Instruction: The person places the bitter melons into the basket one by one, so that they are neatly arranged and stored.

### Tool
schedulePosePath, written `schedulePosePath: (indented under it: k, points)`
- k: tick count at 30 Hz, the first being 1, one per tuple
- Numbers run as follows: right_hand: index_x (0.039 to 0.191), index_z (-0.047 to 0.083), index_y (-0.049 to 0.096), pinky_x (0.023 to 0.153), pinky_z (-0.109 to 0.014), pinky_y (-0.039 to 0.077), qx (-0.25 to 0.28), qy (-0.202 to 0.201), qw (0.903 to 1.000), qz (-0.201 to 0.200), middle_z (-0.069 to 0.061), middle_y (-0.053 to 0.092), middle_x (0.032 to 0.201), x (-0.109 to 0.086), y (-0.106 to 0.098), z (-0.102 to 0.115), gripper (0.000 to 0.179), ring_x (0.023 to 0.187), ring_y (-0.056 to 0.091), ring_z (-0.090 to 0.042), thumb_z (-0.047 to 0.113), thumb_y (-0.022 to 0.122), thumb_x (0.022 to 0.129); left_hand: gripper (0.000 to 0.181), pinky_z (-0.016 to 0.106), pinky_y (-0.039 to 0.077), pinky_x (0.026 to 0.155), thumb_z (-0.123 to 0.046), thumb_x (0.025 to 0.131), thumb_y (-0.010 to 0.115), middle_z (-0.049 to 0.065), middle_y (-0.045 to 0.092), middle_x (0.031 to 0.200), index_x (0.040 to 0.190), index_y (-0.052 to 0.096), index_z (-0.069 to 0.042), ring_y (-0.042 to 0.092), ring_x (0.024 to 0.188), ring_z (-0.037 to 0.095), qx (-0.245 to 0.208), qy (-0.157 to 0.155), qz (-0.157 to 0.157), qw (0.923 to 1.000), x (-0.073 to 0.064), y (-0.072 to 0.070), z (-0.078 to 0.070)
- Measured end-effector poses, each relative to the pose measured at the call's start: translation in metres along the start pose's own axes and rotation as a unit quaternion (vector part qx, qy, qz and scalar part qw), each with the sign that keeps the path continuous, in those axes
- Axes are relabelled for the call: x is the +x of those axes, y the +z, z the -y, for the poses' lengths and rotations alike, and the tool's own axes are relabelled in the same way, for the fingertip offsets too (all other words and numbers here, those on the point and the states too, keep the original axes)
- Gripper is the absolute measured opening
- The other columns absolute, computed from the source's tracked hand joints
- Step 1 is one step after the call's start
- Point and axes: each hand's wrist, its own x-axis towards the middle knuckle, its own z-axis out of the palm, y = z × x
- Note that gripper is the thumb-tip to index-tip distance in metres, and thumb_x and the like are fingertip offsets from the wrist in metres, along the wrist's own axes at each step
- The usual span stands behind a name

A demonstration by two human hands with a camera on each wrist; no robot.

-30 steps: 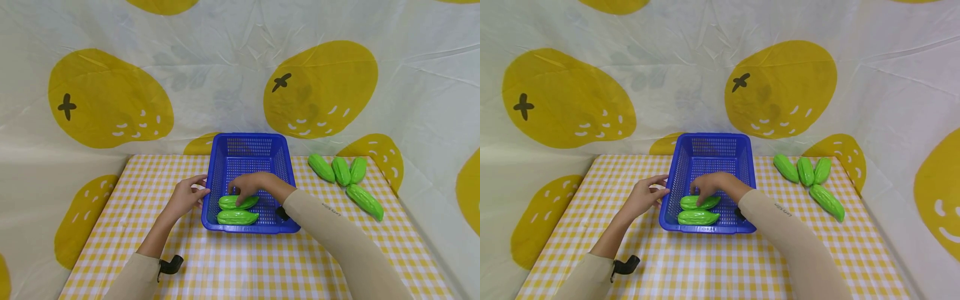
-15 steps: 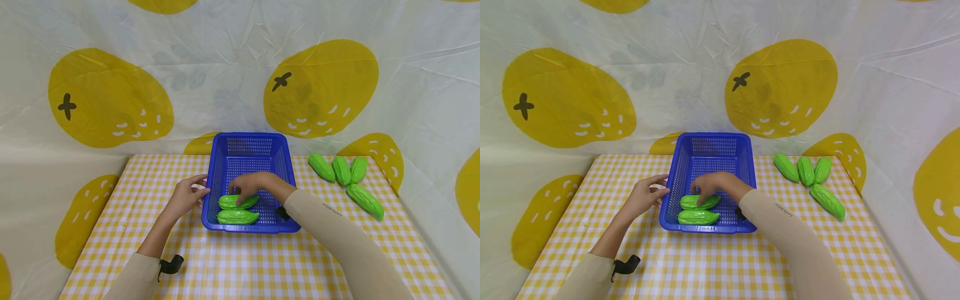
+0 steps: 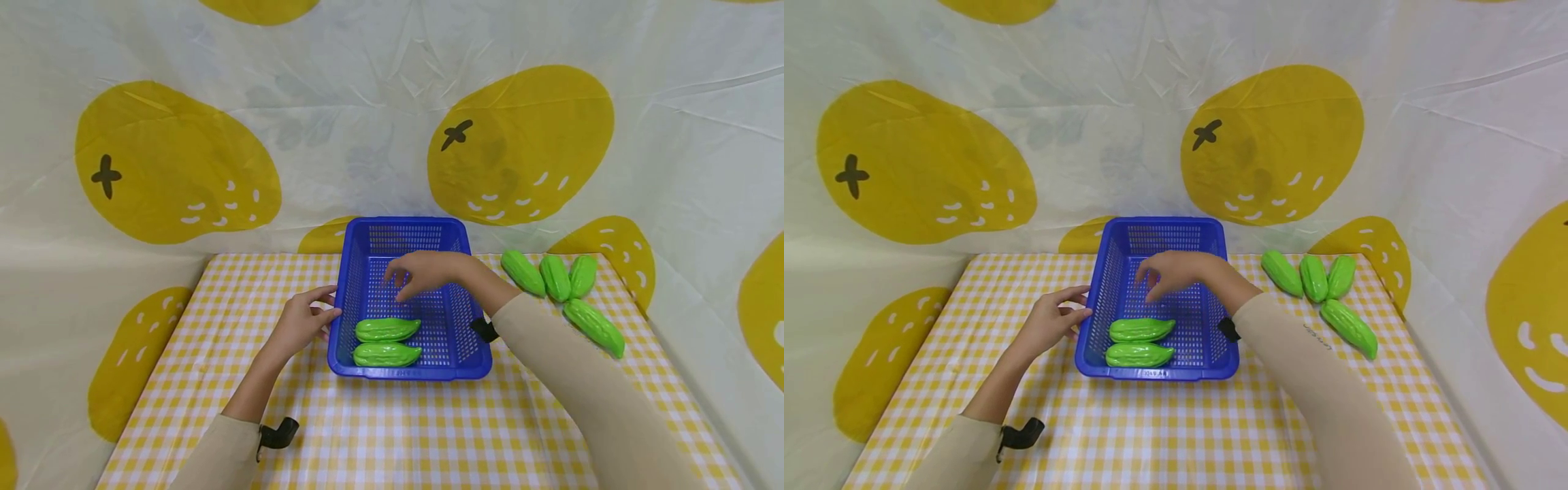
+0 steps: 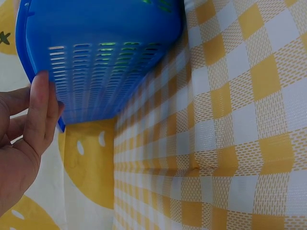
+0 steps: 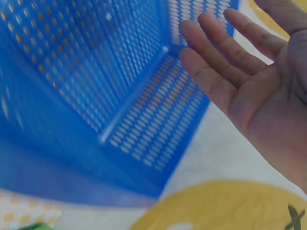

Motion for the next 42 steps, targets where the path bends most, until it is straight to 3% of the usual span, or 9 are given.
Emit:
schedulePosePath:
  k: [6, 12, 23, 25, 30, 32, 34, 37, 42]
  points:
    - [0.142, 0.017, 0.058, 0.102, -0.040, 0.059, 0.031, 0.010, 0.9980, -0.054, -0.005, 0.068, 0.127, -0.031, -0.015, -0.008, 0.048, 0.121, 0.066, -0.025, 0.031, 0.073, 0.098, 0.053, 0.038, 0.067, 0.056, -0.001, 0.097, 0.070, 0.023, 0.062, 0.123, 0.148, 0.054, -0.001, 0.070, 0.070, 0.017, 0.001, -0.001, 0.001, 1.0000, -0.001, -0.001, 0.002]
    - [0.147, 0.019, 0.053, 0.100, -0.041, 0.061, 0.066, 0.020, 0.9906, -0.118, -0.005, 0.065, 0.131, -0.068, -0.016, -0.028, 0.053, 0.121, 0.066, -0.025, 0.031, 0.072, 0.099, 0.053, 0.040, 0.067, 0.057, -0.002, 0.098, 0.069, 0.023, 0.061, 0.122, 0.148, 0.054, -0.002, 0.070, 0.071, 0.018, 0.002, 0.000, 0.002, 1.0000, -0.002, -0.001, 0.003]
    - [0.152, 0.007, 0.045, 0.107, -0.054, 0.055, 0.139, 0.048, 0.9567, -0.251, -0.020, 0.056, 0.144, -0.136, 0.002, -0.077, 0.057, 0.130, 0.058, -0.040, 0.025, 0.067, 0.103, 0.053, 0.038, 0.067, 0.056, -0.002, 0.098, 0.069, 0.024, 0.061, 0.124, 0.148, 0.053, -0.001, 0.071, 0.072, 0.017, 0.002, 0.001, 0.000, 1.0000, -0.002, -0.002, 0.004]
    - [0.152, 0.010, 0.046, 0.106, -0.050, 0.057, 0.148, 0.063, 0.9492, -0.270, -0.017, 0.056, 0.145, -0.149, 0.007, -0.085, 0.055, 0.132, 0.057, -0.039, 0.026, 0.066, 0.103, 0.053, 0.039, 0.067, 0.057, -0.002, 0.098, 0.069, 0.024, 0.061, 0.124, 0.148, 0.054, -0.001, 0.071, 0.071, 0.017, 0.001, 0.001, 0.000, 1.0000, -0.002, -0.002, 0.004]
    - [0.156, 0.011, 0.040, 0.094, -0.013, 0.056, 0.157, 0.091, 0.9351, -0.304, -0.016, 0.049, 0.151, -0.182, 0.022, -0.111, 0.059, 0.133, 0.054, -0.040, 0.025, 0.064, 0.104, 0.052, 0.040, 0.067, 0.057, -0.003, 0.098, 0.069, 0.024, 0.062, 0.123, 0.148, 0.054, -0.001, 0.071, 0.071, 0.017, 0.002, 0.002, 0.001, 1.0000, -0.001, -0.002, 0.003]
    - [0.157, 0.009, 0.039, 0.087, -0.005, 0.052, 0.145, 0.098, 0.9316, -0.319, -0.018, 0.048, 0.152, -0.196, 0.029, -0.122, 0.061, 0.130, 0.059, -0.024, 0.024, 0.064, 0.104, 0.052, 0.040, 0.067, 0.057, -0.003, 0.098, 0.069, 0.024, 0.062, 0.123, 0.148, 0.054, -0.001, 0.071, 0.071, 0.017, 0.004, 0.002, 0.001, 1.0000, -0.001, -0.002, 0.003]
    - [0.157, 0.007, 0.038, 0.084, -0.005, 0.053, 0.138, 0.103, 0.9289, -0.328, -0.021, 0.047, 0.152, -0.209, 0.035, -0.131, 0.060, 0.122, 0.059, -0.004, 0.023, 0.064, 0.104, 0.052, 0.039, 0.067, 0.057, -0.003, 0.098, 0.069, 0.024, 0.062, 0.123, 0.148, 0.055, -0.002, 0.072, 0.072, 0.018, 0.007, 0.002, 0.002, 1.0000, -0.001, -0.001, 0.002]
    - [0.154, 0.005, 0.041, 0.082, -0.005, 0.053, 0.133, 0.124, 0.9238, -0.337, -0.021, 0.046, 0.151, -0.226, 0.043, -0.143, 0.057, 0.110, 0.048, 0.018, 0.022, 0.064, 0.105, 0.052, 0.039, 0.067, 0.057, -0.004, 0.098, 0.069, 0.023, 0.062, 0.123, 0.148, 0.055, -0.002, 0.072, 0.072, 0.017, 0.009, -0.001, 0.002, 1.0000, -0.001, -0.001, 0.001]
    - [0.153, 0.002, 0.041, 0.080, -0.002, 0.048, 0.119, 0.159, 0.9212, -0.335, -0.025, 0.044, 0.151, -0.249, 0.056, -0.163, 0.058, 0.111, 0.045, 0.013, 0.026, 0.063, 0.105, 0.052, 0.040, 0.067, 0.057, -0.004, 0.098, 0.070, 0.023, 0.062, 0.123, 0.148, 0.055, -0.003, 0.071, 0.072, 0.017, 0.007, -0.003, 0.002, 1.0000, 0.000, 0.000, 0.002]
